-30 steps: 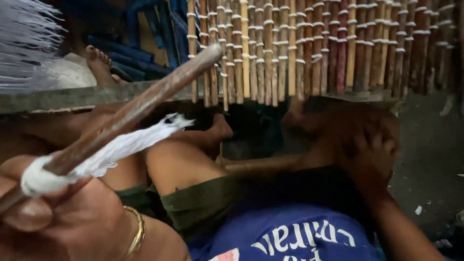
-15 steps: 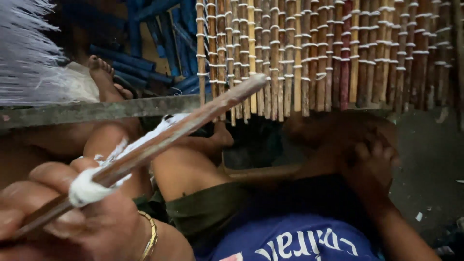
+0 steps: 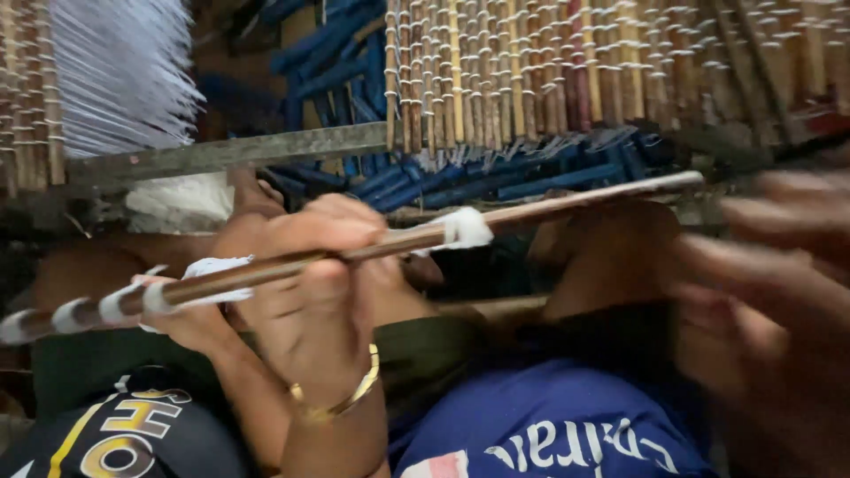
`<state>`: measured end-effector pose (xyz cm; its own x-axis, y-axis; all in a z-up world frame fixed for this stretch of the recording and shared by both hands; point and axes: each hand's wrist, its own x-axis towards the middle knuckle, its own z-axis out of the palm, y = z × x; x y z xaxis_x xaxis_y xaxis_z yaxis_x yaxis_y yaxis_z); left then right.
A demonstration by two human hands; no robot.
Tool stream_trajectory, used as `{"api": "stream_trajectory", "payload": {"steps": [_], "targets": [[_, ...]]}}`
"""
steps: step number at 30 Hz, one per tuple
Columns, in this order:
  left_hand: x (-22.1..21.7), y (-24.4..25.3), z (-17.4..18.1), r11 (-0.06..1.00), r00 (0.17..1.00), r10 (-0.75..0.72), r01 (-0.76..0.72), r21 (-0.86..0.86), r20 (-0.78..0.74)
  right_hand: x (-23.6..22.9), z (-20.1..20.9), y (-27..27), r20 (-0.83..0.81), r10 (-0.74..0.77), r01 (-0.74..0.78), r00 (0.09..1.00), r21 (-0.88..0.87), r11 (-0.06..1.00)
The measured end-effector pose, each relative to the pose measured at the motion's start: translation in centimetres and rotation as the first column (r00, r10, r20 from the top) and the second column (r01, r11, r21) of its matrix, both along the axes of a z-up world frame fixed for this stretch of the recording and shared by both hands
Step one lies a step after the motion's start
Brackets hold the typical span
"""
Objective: Tying individual white fibers onto a wooden rod to create a fringe or part of a woven mat.
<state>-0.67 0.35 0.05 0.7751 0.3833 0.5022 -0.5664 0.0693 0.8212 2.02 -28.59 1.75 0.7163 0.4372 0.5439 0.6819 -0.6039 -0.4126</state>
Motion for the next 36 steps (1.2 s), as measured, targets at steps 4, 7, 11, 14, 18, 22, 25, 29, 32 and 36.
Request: {"api": "stream_trajectory", "payload": {"steps": [4, 7, 11, 14, 18, 22, 25, 29, 32, 36], "targets": [[-1.4, -3.1, 0.9, 0.994, 0.994, -0.1, 0.098, -0.038, -0.034, 1.5, 5.9, 6.0, 0.162, 0.283, -0.245, 0.945, -0.219, 0.945], [-2.3, -3.6, 0.7, 0.986, 0.984, -0.166, 0.165, -0.028, -0.058, 0.7, 5.3, 5.8, 0.194, 0.252, -0.18, 0.948, -0.324, 0.929], [-3.0, -4.2, 0.0, 0.974, 0.973, -0.224, 0.223, -0.042, -0.048, -0.6, 4.7, 2.8, 0.077, 0.145, -0.118, 0.986, -0.283, 0.952], [-3.0, -5.1, -0.4, 0.972, 0.973, -0.229, 0.226, -0.064, -0.036, -1.2, 4.5, 1.5, -0.01, 0.1, -0.1, 0.995, -0.217, 0.971], [-2.5, -7.9, -0.2, 0.921, 0.949, -0.202, 0.269, 0.282, -0.243, -2.3, 4.4, 1.1, -0.277, 0.146, -0.125, 0.95, 0.091, 0.988], [-2.5, -9.9, -2.1, 0.862, 0.972, -0.179, 0.231, 0.452, -0.154, -3.3, 3.0, 0.3, -0.387, 0.134, -0.066, 0.912, 0.183, 0.981], [-3.0, -8.7, -2.3, 0.897, 0.985, -0.14, 0.168, 0.409, -0.097, -3.7, 2.0, -0.3, -0.35, 0.197, -0.077, 0.916, 0.327, 0.942], [-3.7, -9.6, -3.7, 0.995, 0.996, -0.089, 0.09, 0.048, -0.025, -3.8, 0.9, -0.2, -0.313, 0.203, -0.096, 0.928, 0.326, 0.941], [-3.9, -10.1, -3.2, 0.958, 0.951, -0.204, 0.243, 0.152, -0.231, -4.1, 1.0, 0.3, -0.357, 0.141, -0.029, 0.923, 0.302, 0.953], [-3.8, -10.1, -1.9, 0.877, 0.962, -0.233, 0.272, 0.397, -0.145, -4.1, 1.0, 0.4, -0.416, 0.134, -0.025, 0.899, 0.257, 0.966]]}}
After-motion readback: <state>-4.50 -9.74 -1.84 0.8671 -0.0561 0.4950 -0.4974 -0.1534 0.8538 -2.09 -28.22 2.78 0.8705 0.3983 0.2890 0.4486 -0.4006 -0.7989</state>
